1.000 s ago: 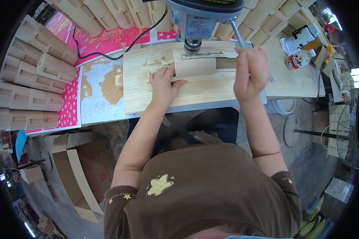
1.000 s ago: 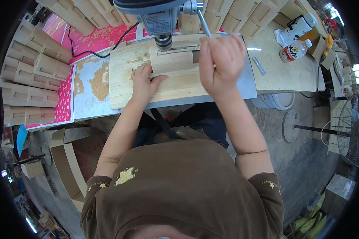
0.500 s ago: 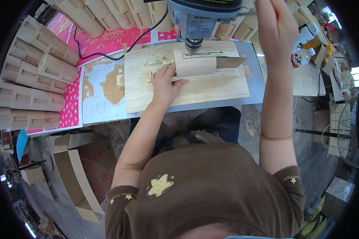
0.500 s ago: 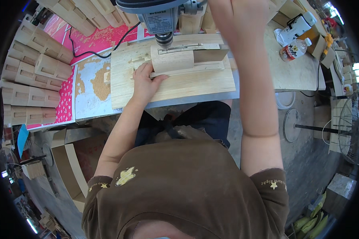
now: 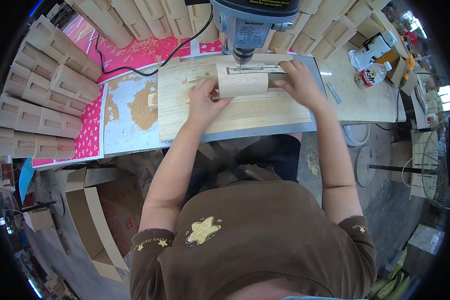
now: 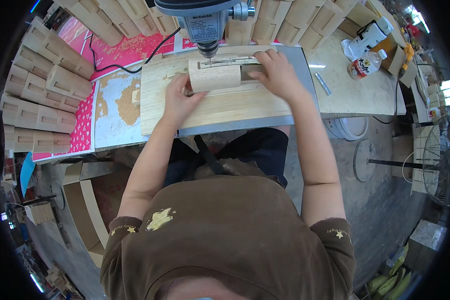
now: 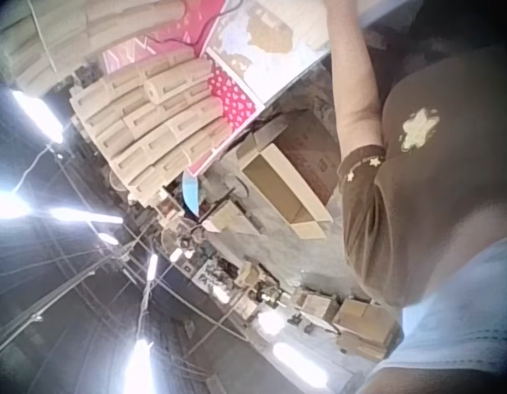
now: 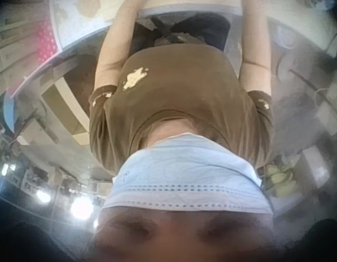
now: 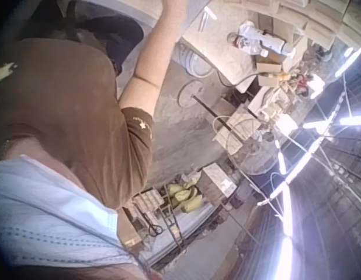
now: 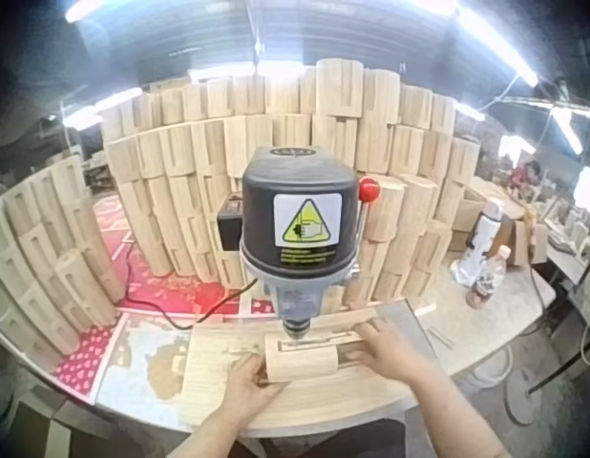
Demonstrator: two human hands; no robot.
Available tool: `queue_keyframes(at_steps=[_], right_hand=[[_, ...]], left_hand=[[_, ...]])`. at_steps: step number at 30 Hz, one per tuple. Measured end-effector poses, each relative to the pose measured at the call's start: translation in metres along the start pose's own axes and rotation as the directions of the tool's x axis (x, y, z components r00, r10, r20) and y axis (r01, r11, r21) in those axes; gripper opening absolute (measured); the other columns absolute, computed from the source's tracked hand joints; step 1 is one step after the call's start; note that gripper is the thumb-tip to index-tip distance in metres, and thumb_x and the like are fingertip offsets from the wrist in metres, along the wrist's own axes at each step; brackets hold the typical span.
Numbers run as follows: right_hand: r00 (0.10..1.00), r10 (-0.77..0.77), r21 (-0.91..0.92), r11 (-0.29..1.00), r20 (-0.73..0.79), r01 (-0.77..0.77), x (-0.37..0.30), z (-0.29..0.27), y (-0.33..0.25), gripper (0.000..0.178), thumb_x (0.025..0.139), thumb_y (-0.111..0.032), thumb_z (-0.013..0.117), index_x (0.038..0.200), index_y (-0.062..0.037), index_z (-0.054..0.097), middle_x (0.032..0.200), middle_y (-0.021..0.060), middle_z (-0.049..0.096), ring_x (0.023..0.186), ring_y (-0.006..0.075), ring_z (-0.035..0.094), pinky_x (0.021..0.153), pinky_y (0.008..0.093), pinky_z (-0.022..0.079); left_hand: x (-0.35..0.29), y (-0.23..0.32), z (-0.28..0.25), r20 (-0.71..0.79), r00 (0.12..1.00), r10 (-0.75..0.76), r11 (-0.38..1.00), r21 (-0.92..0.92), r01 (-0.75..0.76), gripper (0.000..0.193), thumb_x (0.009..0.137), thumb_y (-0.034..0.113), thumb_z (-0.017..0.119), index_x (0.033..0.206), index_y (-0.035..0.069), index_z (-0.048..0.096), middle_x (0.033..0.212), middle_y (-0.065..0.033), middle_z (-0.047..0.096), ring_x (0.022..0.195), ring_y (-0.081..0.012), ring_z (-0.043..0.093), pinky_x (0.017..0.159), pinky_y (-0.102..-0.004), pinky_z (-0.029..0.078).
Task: Drilling holes into cylindrical wooden blocks using a bench drill press.
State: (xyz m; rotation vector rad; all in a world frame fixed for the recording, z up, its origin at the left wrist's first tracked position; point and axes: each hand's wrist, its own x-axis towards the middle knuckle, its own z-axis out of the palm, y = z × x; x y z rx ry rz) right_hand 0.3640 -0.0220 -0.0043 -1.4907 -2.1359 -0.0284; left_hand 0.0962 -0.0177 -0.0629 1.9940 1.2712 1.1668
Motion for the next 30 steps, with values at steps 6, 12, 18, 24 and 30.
queue_keyframes(at_steps=[6, 12, 18, 24, 30], right_hand=[[0.991, 0.017, -0.003, 1.0, 0.135, -0.017, -0.016, -0.01, -0.024, 0.029, 0.074, -0.013, 0.067, 0.097, -0.0021, 0.053, 0.091, 0.0132, 0.055, 0.089, 0.0334, 0.05, 0.076, 0.0414, 0.04], [0.996, 0.018, 0.02, 1.0, 0.086, -0.019, -0.025, -0.015, -0.023, 0.027, 0.072, -0.015, 0.069, 0.092, -0.0049, 0.055, 0.089, 0.0095, 0.056, 0.089, 0.0304, 0.052, 0.074, 0.0401, 0.041], [0.994, -0.038, 0.083, 0.996, 0.098, 0.03, -0.029, -0.009, -0.046, 0.028, 0.071, -0.013, 0.07, 0.093, -0.004, 0.055, 0.089, 0.0102, 0.056, 0.088, 0.0311, 0.051, 0.075, 0.0403, 0.042], [0.994, -0.049, 0.109, 0.993, 0.095, 0.038, -0.032, -0.01, -0.042, 0.027, 0.071, -0.013, 0.069, 0.093, -0.0048, 0.056, 0.09, 0.0097, 0.056, 0.089, 0.031, 0.051, 0.076, 0.0399, 0.042], [0.993, -0.03, 0.12, 0.993, 0.112, 0.016, -0.034, -0.011, -0.042, 0.027, 0.071, -0.012, 0.069, 0.094, -0.005, 0.056, 0.092, 0.01, 0.056, 0.09, 0.0311, 0.05, 0.077, 0.0398, 0.042]], left_hand=[[-0.031, -0.01, -0.077, 0.038, 0.994, 0.105, 0.991, 0.077, -0.107, 0.033, 0.059, 0.007, 0.078, 0.088, 0.002, 0.063, 0.076, -0.005, 0.054, 0.068, -0.0139, 0.054, 0.061, -0.0254, 0.046], [-0.052, 0.01, -0.148, 0.094, 0.896, -0.434, 0.774, -0.469, 0.425, 0.023, 0.071, 0.009, 0.077, 0.084, -0.001, 0.062, 0.074, -0.0019, 0.06, 0.062, -0.0071, 0.053, 0.06, -0.0218, 0.045], [-0.046, 0.018, -0.122, 0.169, 0.713, -0.68, 0.494, -0.613, 0.617, 0.027, 0.079, 0.029, 0.071, 0.079, 0.003, 0.063, 0.061, -0.0002, 0.058, 0.047, -0.0045, 0.048, 0.044, -0.0192, 0.033], [-0.037, 0.026, -0.112, 0.221, 0.674, -0.705, 0.48, -0.55, 0.683, 0.031, 0.075, 0.031, 0.074, 0.071, 0.003, 0.061, 0.058, -0.0004, 0.055, 0.044, -0.0046, 0.044, 0.041, -0.0197, 0.033], [-0.031, 0.034, -0.117, 0.243, 0.647, -0.722, 0.533, -0.4, 0.746, 0.036, 0.075, 0.032, 0.073, 0.072, -0.001, 0.06, 0.055, -0.0014, 0.054, 0.042, -0.0051, 0.043, 0.039, -0.0206, 0.033]])
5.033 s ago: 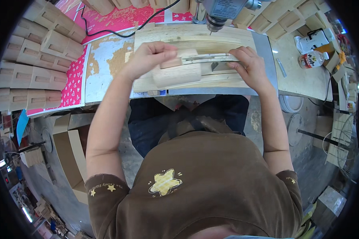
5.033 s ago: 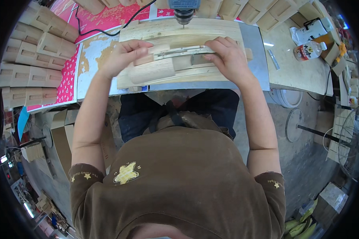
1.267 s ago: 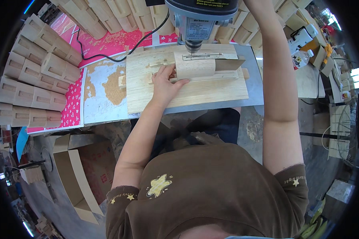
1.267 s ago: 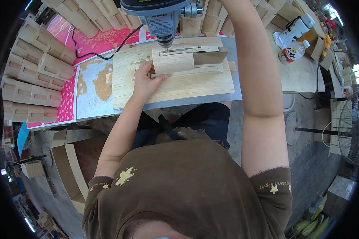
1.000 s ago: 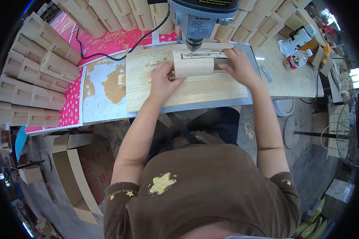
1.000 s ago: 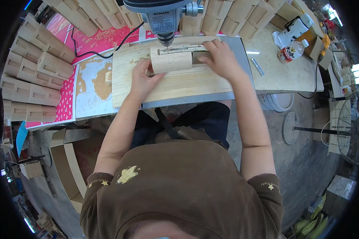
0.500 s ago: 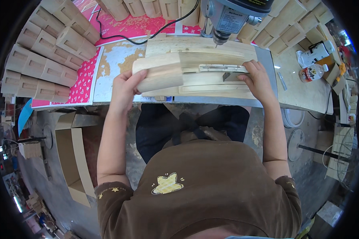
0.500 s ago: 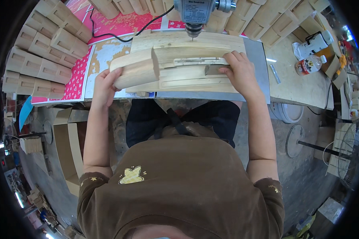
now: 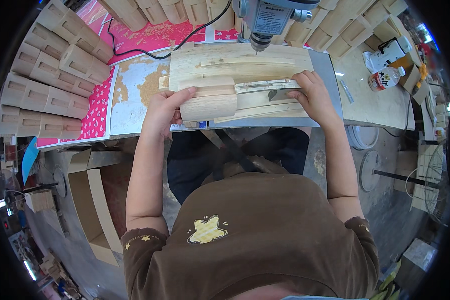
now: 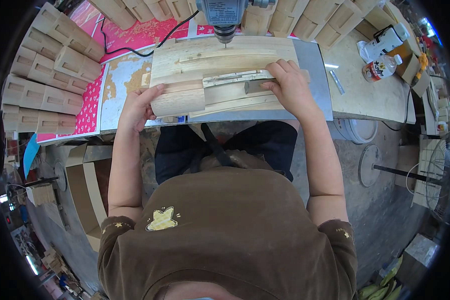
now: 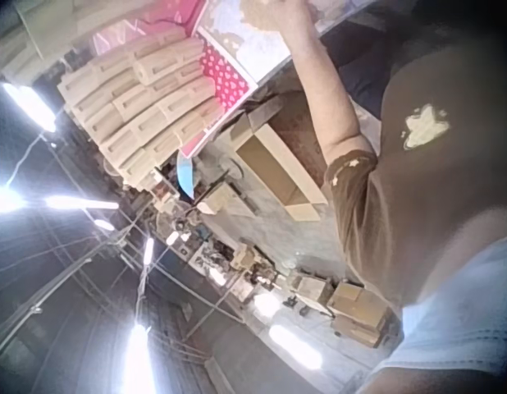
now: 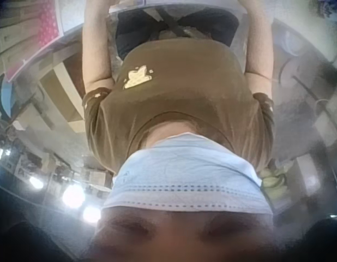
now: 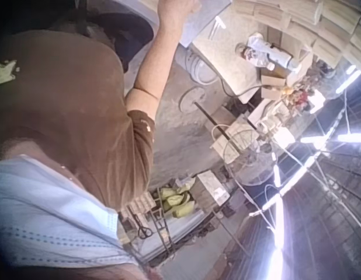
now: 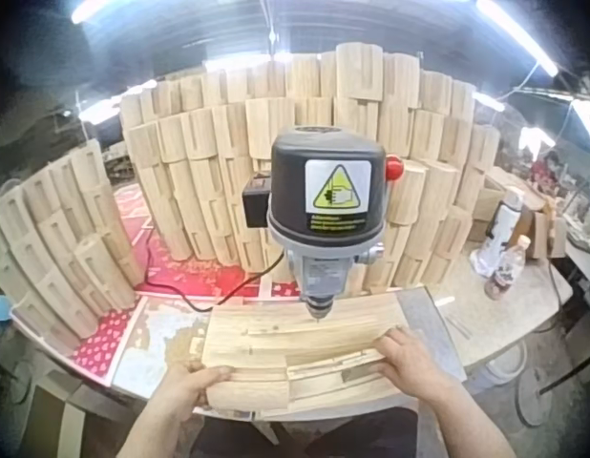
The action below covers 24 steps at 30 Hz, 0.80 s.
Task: Drilling holes into cylindrical wooden blocks using a bench drill press.
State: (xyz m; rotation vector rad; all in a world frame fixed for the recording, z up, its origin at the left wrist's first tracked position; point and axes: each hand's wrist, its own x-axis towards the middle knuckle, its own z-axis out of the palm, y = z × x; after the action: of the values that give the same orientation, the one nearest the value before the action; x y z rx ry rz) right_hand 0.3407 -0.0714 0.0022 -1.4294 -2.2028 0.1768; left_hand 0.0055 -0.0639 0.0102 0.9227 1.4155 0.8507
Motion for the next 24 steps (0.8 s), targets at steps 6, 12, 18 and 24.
queue_keyframes(at_steps=[6, 12, 18, 24], right_hand=[[1.0, 0.0, -0.043, 0.999, -0.012, 0.0, -0.003, -0.001, -0.009, 0.027, 0.071, -0.01, 0.069, 0.094, -0.0043, 0.056, 0.092, 0.0107, 0.055, 0.091, 0.0315, 0.05, 0.079, 0.0398, 0.042], [0.993, 0.024, -0.052, 0.998, -0.115, -0.03, -0.001, 0.013, -0.005, 0.03, 0.069, -0.01, 0.07, 0.096, -0.0041, 0.057, 0.092, 0.0115, 0.056, 0.09, 0.0319, 0.051, 0.078, 0.04, 0.042], [0.981, 0.105, -0.083, 0.989, -0.165, -0.12, 0.02, 0.009, 0.021, 0.033, 0.069, -0.01, 0.071, 0.098, -0.0041, 0.058, 0.09, 0.0122, 0.058, 0.087, 0.0326, 0.052, 0.077, 0.0403, 0.043], [0.984, 0.019, -0.092, 0.995, -0.178, -0.036, 0.042, 0.031, 0.018, 0.037, 0.068, -0.01, 0.072, 0.101, -0.0053, 0.058, 0.094, 0.0114, 0.059, 0.089, 0.0331, 0.052, 0.078, 0.0395, 0.043]], left_hand=[[0.012, -0.015, 0.017, 0.102, 0.995, -0.02, 0.999, -0.032, 0.023, 0.04, 0.077, 0.035, 0.073, 0.075, -0.003, 0.059, 0.056, -0.0019, 0.053, 0.044, -0.0062, 0.044, 0.04, -0.0206, 0.035], [0.021, -0.033, 0.07, 0.172, 0.947, 0.273, 0.961, -0.094, -0.26, 0.041, 0.07, 0.026, 0.081, 0.087, -0.003, 0.059, 0.074, -0.005, 0.058, 0.066, -0.0102, 0.055, 0.06, -0.0222, 0.046], [0.033, -0.042, 0.09, 0.179, 0.653, 0.736, 0.539, 0.429, -0.725, 0.076, 0.057, 0.014, 0.083, 0.122, -0.003, 0.048, 0.102, -0.0133, 0.056, 0.093, -0.0278, 0.055, 0.084, -0.0362, 0.046], [0.065, -0.065, 0.073, 0.091, 0.545, 0.833, 0.366, 0.647, -0.668, 0.074, 0.054, 0.022, 0.083, 0.119, 0.004, 0.054, 0.099, -0.0107, 0.056, 0.095, -0.0272, 0.051, 0.085, -0.0405, 0.038]])
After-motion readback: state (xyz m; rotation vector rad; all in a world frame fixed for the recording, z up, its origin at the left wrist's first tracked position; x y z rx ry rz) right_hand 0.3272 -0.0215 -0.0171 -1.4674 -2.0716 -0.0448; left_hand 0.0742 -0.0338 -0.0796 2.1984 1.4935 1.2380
